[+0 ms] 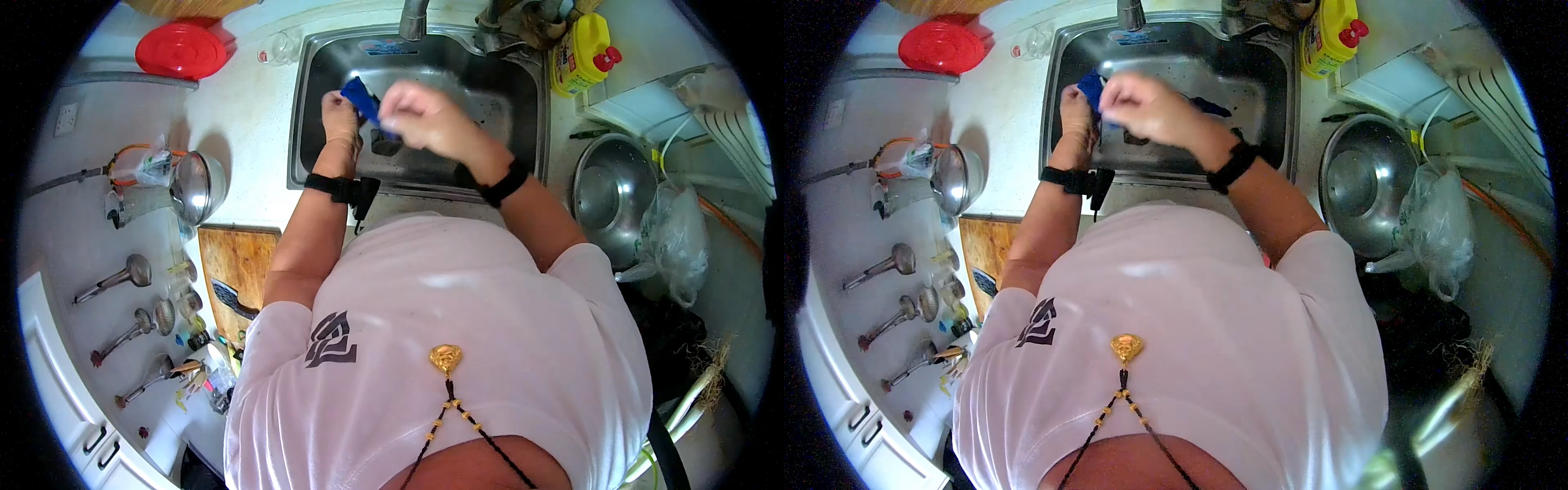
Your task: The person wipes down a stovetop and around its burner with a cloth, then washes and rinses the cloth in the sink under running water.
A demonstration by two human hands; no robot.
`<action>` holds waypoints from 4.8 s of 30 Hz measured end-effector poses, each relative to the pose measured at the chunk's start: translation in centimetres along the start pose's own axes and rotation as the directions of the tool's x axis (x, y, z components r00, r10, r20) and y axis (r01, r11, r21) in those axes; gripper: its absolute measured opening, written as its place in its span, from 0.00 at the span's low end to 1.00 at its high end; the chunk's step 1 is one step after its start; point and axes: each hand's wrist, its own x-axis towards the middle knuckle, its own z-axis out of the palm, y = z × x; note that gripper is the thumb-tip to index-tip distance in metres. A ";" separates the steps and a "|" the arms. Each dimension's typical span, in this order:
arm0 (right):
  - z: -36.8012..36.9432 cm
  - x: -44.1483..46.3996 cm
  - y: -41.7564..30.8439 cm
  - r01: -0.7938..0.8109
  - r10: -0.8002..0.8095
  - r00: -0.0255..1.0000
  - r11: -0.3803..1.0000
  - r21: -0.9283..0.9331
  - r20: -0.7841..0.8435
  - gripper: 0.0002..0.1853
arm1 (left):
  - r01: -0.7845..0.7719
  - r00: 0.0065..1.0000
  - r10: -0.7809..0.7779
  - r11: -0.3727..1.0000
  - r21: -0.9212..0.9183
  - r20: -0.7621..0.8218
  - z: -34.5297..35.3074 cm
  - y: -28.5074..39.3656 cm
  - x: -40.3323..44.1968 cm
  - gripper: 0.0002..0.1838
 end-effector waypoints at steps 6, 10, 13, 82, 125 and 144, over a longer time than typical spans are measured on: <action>0.1 -1.1 4.6 -0.118 0.125 0.988 0.990 -0.075 0.089 0.05 | 0.527 0.745 -0.262 0.795 -0.301 0.613 0.8 1.8 -1.9 0.33; -3.5 -2.3 5.9 -0.151 0.155 0.969 0.988 0.038 -0.190 0.06 | 0.474 0.662 -0.230 0.866 -0.161 0.713 1.1 0.5 -3.3 0.23; -5.8 -3.3 7.8 -0.192 0.202 0.927 0.979 0.062 -0.316 0.08 | 0.575 0.628 -0.291 0.798 -0.178 0.722 1.1 -0.5 -3.5 0.21; -0.9 2.3 6.8 -0.042 -0.545 0.798 0.376 -0.926 -0.258 0.10 | 0.694 0.634 -0.095 0.508 -0.510 0.768 7.0 -9.6 3.4 0.23; -20.4 -2.2 5.8 -0.582 -0.447 0.711 0.059 -0.811 -0.543 0.16 | 0.602 0.711 -0.385 0.766 -0.227 0.588 4.7 -1.0 3.5 0.20; -6.2 0.0 14.2 -0.581 0.556 0.600 0.797 0.165 -0.575 0.26 | 0.804 0.522 -0.620 0.587 -0.094 0.585 1.9 -6.4 2.9 0.24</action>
